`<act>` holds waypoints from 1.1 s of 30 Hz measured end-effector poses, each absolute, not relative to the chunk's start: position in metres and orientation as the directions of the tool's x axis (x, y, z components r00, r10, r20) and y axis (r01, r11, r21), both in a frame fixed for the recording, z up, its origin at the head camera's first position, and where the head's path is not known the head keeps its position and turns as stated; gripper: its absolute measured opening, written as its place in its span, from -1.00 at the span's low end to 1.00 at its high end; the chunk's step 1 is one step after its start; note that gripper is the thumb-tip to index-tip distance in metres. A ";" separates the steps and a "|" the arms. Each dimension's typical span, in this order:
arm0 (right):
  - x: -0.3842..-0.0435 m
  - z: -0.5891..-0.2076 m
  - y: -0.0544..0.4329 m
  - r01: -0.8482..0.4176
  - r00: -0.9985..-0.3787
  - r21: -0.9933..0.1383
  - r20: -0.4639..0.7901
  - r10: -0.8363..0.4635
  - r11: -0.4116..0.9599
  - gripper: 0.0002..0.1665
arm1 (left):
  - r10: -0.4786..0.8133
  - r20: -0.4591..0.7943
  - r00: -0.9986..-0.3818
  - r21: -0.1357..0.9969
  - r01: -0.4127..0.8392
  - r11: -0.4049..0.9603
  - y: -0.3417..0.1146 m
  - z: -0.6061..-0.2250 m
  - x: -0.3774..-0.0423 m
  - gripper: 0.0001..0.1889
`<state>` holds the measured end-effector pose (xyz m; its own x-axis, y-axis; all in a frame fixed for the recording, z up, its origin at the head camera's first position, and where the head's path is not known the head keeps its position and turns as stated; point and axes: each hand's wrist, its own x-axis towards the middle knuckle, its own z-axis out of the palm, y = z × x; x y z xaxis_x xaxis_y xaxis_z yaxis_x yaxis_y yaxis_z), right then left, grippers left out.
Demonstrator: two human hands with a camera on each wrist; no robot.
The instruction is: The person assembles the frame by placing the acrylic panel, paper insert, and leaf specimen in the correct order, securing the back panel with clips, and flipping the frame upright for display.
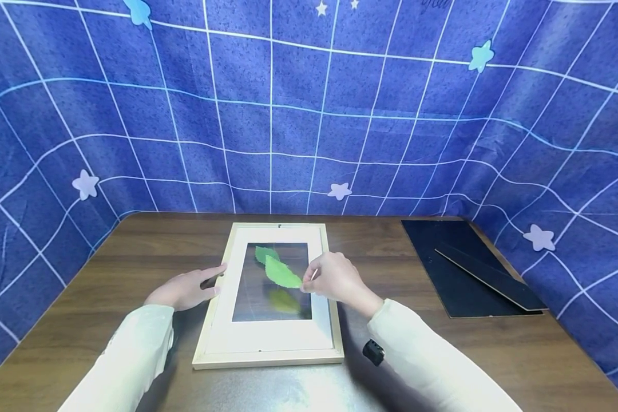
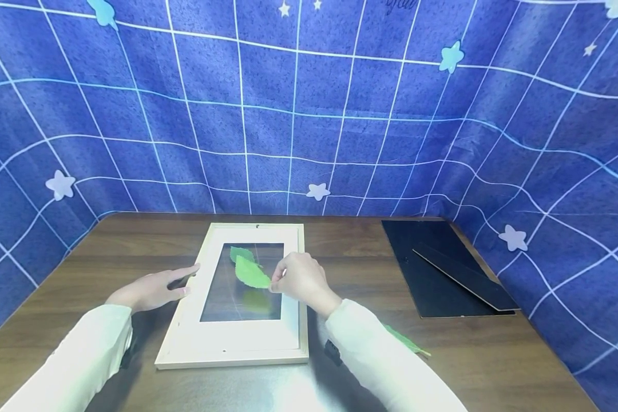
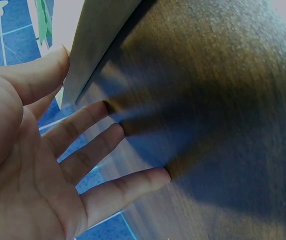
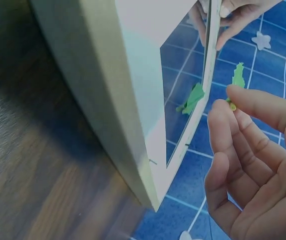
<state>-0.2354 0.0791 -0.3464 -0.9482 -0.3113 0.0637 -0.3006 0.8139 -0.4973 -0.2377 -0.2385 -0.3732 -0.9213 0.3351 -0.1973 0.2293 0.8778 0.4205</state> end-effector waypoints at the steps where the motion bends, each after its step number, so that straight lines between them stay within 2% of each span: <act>1: -0.236 -0.346 0.076 -0.295 -0.950 -0.493 0.057 -0.309 0.818 -0.83 | 0.338 -0.195 -0.921 0.422 0.232 0.877 -0.239 -0.373 -0.238 -0.37; 12: -0.247 -0.348 0.046 -0.288 -0.947 -0.478 0.015 -0.320 0.830 -0.80 | 0.334 -0.197 -0.922 0.422 0.228 0.878 -0.239 -0.370 -0.238 -0.37; 18: -0.254 -0.347 0.031 -0.260 -0.956 -0.423 -0.016 -0.294 0.868 -0.79 | 0.330 -0.203 -0.922 0.411 0.226 0.883 -0.239 -0.370 -0.237 -0.37; 20: -0.256 -0.347 0.028 -0.244 -0.960 -0.402 -0.030 -0.280 0.883 -0.73 | 0.331 -0.203 -0.921 0.410 0.227 0.883 -0.239 -0.370 -0.237 -0.38; 25: -0.262 -0.348 0.020 -0.217 -0.966 -0.355 -0.055 -0.252 0.909 -0.40 | 0.330 -0.200 -0.923 0.409 0.228 0.884 -0.239 -0.371 -0.238 -0.37; 27: -0.263 -0.349 0.017 -0.216 -0.967 -0.331 -0.059 -0.248 0.919 -0.34 | 0.329 -0.199 -0.923 0.408 0.227 0.884 -0.239 -0.371 -0.238 -0.37; 33: -0.265 -0.353 0.009 -0.193 -0.968 -0.284 -0.100 -0.229 0.939 -0.44 | 0.330 -0.200 -0.923 0.406 0.228 0.885 -0.238 -0.373 -0.239 -0.36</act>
<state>-0.2650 0.0086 -0.3531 -0.9683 -0.2288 -0.0998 -0.1926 0.9391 -0.2845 -0.2386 -0.2383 -0.3728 -0.9225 0.3298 -0.2004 0.2282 0.8851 0.4057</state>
